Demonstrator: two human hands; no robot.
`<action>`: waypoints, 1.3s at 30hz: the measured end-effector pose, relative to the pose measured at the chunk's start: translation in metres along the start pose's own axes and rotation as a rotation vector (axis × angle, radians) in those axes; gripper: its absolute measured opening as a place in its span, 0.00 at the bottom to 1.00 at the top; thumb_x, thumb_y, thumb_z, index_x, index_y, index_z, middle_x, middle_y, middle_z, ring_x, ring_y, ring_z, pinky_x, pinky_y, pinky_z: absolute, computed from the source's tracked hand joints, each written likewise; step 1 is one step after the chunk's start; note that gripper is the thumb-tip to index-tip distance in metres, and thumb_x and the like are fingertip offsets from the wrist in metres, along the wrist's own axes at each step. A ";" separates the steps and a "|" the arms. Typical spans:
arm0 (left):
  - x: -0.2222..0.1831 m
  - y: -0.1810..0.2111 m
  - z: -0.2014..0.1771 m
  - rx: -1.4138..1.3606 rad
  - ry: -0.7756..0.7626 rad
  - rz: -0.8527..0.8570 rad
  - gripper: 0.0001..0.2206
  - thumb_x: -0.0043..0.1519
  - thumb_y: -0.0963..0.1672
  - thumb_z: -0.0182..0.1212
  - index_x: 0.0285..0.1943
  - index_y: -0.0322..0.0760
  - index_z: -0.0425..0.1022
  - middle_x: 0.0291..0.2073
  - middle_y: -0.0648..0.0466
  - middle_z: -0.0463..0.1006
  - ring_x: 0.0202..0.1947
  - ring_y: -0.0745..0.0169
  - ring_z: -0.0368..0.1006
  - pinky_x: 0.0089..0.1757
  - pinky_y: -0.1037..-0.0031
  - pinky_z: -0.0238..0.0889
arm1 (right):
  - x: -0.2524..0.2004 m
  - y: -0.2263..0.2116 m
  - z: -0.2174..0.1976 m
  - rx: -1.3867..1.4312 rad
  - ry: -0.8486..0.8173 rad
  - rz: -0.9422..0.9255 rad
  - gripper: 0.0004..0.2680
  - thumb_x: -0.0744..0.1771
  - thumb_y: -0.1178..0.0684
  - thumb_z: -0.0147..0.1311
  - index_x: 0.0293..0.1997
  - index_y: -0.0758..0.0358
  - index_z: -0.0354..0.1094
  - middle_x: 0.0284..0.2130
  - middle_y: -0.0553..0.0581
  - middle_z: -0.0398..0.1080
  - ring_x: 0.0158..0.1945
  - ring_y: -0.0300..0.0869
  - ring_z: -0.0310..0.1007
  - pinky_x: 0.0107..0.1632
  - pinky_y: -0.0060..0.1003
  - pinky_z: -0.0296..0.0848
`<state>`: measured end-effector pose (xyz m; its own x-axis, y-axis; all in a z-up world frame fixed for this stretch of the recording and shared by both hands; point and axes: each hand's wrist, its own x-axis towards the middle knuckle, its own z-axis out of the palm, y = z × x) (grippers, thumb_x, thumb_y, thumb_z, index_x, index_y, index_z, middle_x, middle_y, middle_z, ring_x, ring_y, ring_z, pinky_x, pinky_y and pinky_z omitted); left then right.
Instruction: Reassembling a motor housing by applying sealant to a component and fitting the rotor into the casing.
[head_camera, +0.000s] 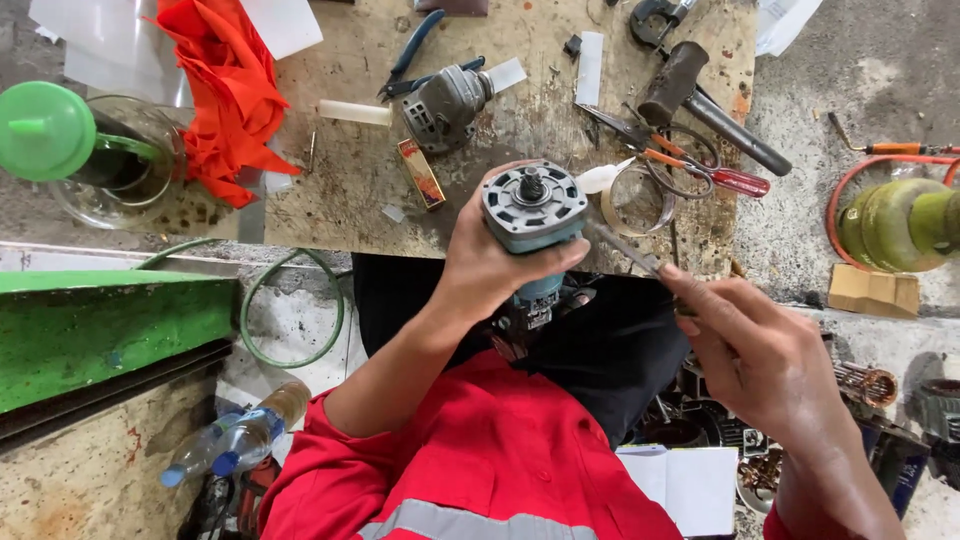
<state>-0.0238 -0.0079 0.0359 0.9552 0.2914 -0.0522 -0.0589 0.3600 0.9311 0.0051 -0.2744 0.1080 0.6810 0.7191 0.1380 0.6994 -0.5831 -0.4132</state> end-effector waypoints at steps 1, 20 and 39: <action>0.001 -0.001 -0.002 -0.008 -0.014 -0.039 0.34 0.44 0.44 0.80 0.60 0.36 0.69 0.51 0.51 0.80 0.53 0.64 0.76 0.56 0.75 0.71 | -0.002 0.000 0.000 -0.036 -0.012 -0.018 0.17 0.69 0.63 0.54 0.68 0.56 0.68 0.45 0.55 0.74 0.31 0.43 0.68 0.32 0.39 0.68; -0.009 0.017 0.013 0.498 0.139 0.088 0.33 0.46 0.47 0.79 0.61 0.48 0.68 0.54 0.57 0.81 0.54 0.64 0.79 0.54 0.76 0.70 | -0.001 -0.029 -0.039 -0.748 -0.136 -0.057 0.26 0.68 0.60 0.57 0.73 0.28 0.63 0.41 0.42 0.75 0.37 0.36 0.77 0.30 0.37 0.77; -0.005 0.001 0.007 0.467 0.161 0.107 0.32 0.47 0.46 0.79 0.62 0.45 0.69 0.56 0.54 0.79 0.57 0.63 0.77 0.56 0.76 0.70 | 0.006 -0.003 -0.017 -0.156 -0.134 0.128 0.22 0.66 0.58 0.60 0.68 0.38 0.67 0.39 0.42 0.78 0.23 0.36 0.70 0.29 0.41 0.78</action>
<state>-0.0263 -0.0153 0.0397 0.8919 0.4512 0.0318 0.0168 -0.1033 0.9945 0.0106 -0.2752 0.1256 0.7384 0.6736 -0.0316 0.6416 -0.7163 -0.2743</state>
